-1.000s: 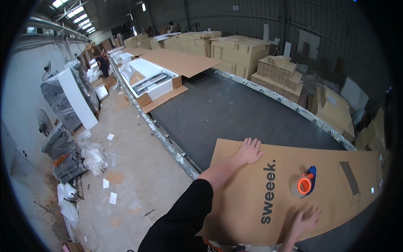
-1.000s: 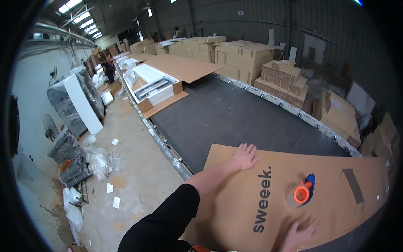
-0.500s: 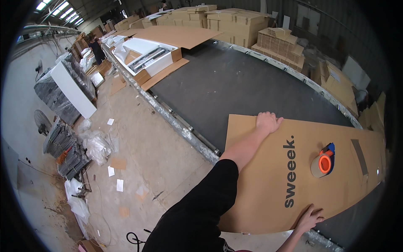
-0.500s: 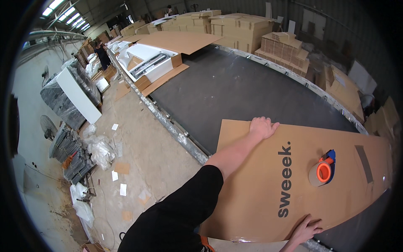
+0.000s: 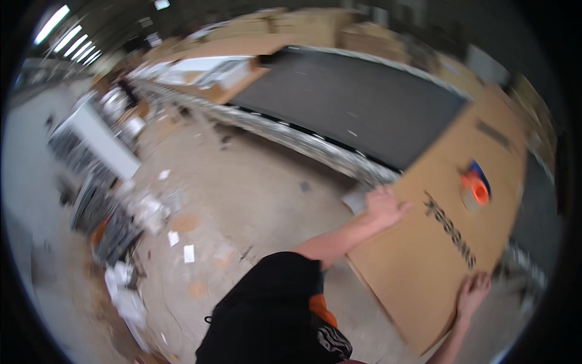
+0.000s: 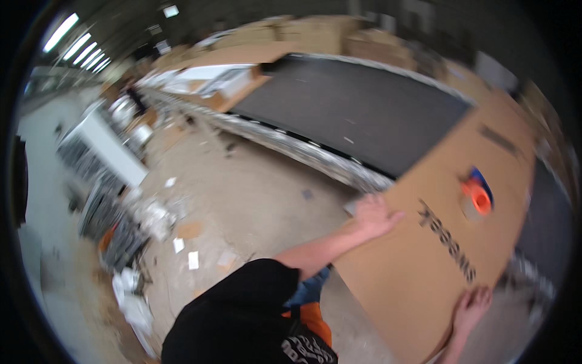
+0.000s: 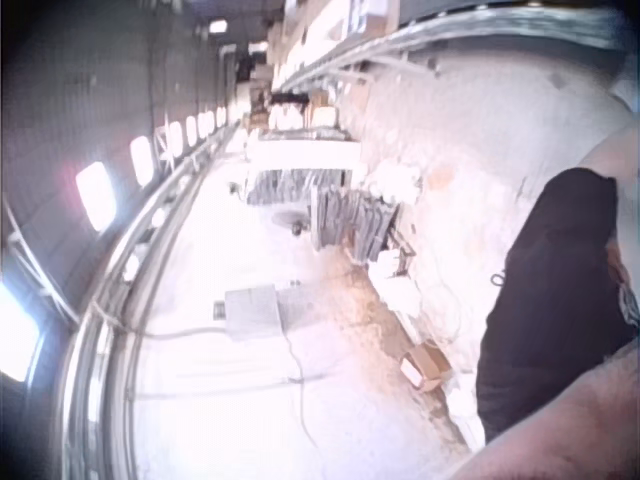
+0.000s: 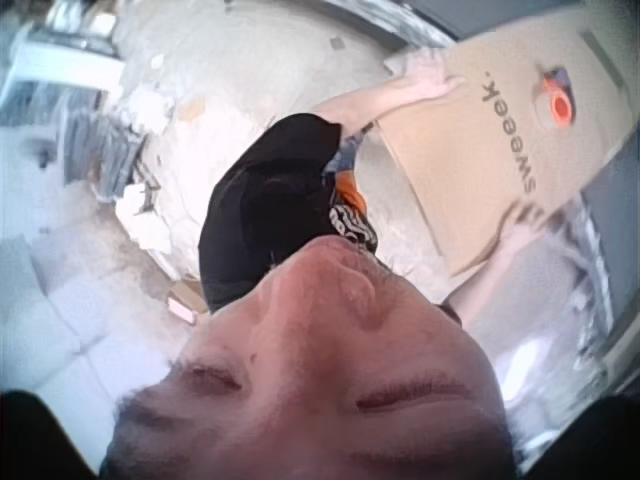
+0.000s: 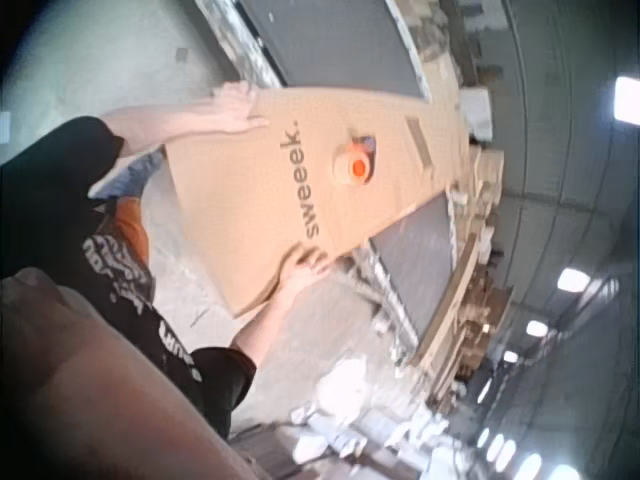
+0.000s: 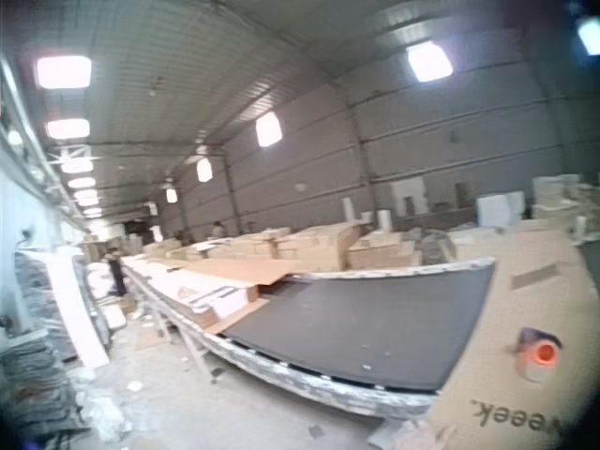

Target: The person packs furniture components by placing foam sheets over white panels inside large cardboard boxes and sealing the boxes with tape using a tape dispenser.

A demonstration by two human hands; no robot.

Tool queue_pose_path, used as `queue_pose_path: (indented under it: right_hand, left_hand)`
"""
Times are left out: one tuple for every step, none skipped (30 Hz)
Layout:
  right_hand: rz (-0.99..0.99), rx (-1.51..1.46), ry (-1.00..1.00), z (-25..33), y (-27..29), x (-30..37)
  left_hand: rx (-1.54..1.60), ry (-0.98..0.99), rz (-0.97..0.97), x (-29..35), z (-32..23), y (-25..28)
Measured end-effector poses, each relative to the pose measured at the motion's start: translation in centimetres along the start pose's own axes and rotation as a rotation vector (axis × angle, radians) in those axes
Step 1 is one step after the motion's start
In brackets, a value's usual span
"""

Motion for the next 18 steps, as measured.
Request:
queue_pose_path:
  right_hand:
    - [0.014,-0.114,0.103,-1.3,2.6,3.9]
    - [0.039,-0.173,0.104,-1.9,4.3,7.2]
    - [0.136,-0.249,0.085,-1.7,7.1,9.0]
    - [0.308,-0.238,-0.017,-2.5,8.0,10.2]
    - [0.377,-0.259,0.021,-4.2,8.2,10.7]
    - [0.442,-0.255,0.096,-4.5,8.5,9.9]
    - [0.486,-0.278,0.095,-6.5,8.9,9.0]
    - [0.495,-0.289,0.093,-8.4,9.0,8.3]
    - [0.478,-0.299,0.105,-9.1,8.9,7.1]
    - [0.521,-0.236,0.113,-9.2,8.6,8.7]
    - [0.549,-0.168,0.144,-9.9,9.4,8.3]
    - [0.546,-0.137,0.187,-9.5,9.8,7.9]
    - [0.559,-0.108,0.231,-8.8,9.8,8.7]
    - [0.57,-0.078,0.284,-8.3,9.4,9.4]
    - [0.356,-0.018,0.309,-9.0,8.6,10.5]
    - [0.162,0.053,0.292,-10.0,6.5,12.0]
    - [-0.039,0.115,0.288,-10.5,4.3,13.3]
    - [-0.2,0.059,0.274,-10.7,2.7,13.0]
  left_hand:
    - [0.063,-0.096,-0.109,3.8,-2.9,-0.6]
    - [-0.018,-0.133,-0.123,7.5,-5.1,-1.5]
    - [0.045,-0.088,-0.04,10.7,-6.7,-2.4]
    - [-0.014,-0.133,-0.217,13.4,-7.2,-4.2]
    - [0.126,-0.035,0.171,14.2,-8.9,-2.6]
    - [0.101,0.062,0.022,15.8,-8.4,-4.0]
    - [0.103,0.165,0.141,15.7,-11.2,-1.9]
    - [0.098,0.179,0.141,16.2,-13.1,-1.3]
    - [0.099,0.192,0.112,14.6,-14.4,-1.3]
    - [0.122,0.181,0.106,15.6,-14.5,-2.5]
    - [0.157,0.182,0.076,15.7,-15.2,-2.8]
    - [0.155,0.182,0.058,15.6,-15.4,-2.3]
    - [0.148,0.19,0.054,16.0,-15.3,-1.9]
    - [0.142,0.205,0.045,16.3,-15.1,-1.4]
    - [0.167,0.206,0.052,17.0,-15.9,-1.0]
    - [0.194,0.178,0.093,16.6,-17.2,-1.4]
    - [0.205,0.162,0.118,16.7,-17.6,-1.7]
    - [0.208,0.126,0.094,16.5,-17.1,-1.9]
Point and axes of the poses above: each hand's wrist, its own x-axis away from the middle knuckle, its own y-axis out of the back of the hand, z = x × y, the point moved 4 cm from there along -x, towards the middle knuckle, and after that the axes turned 2 degrees about -x, right-handed, at the moved point
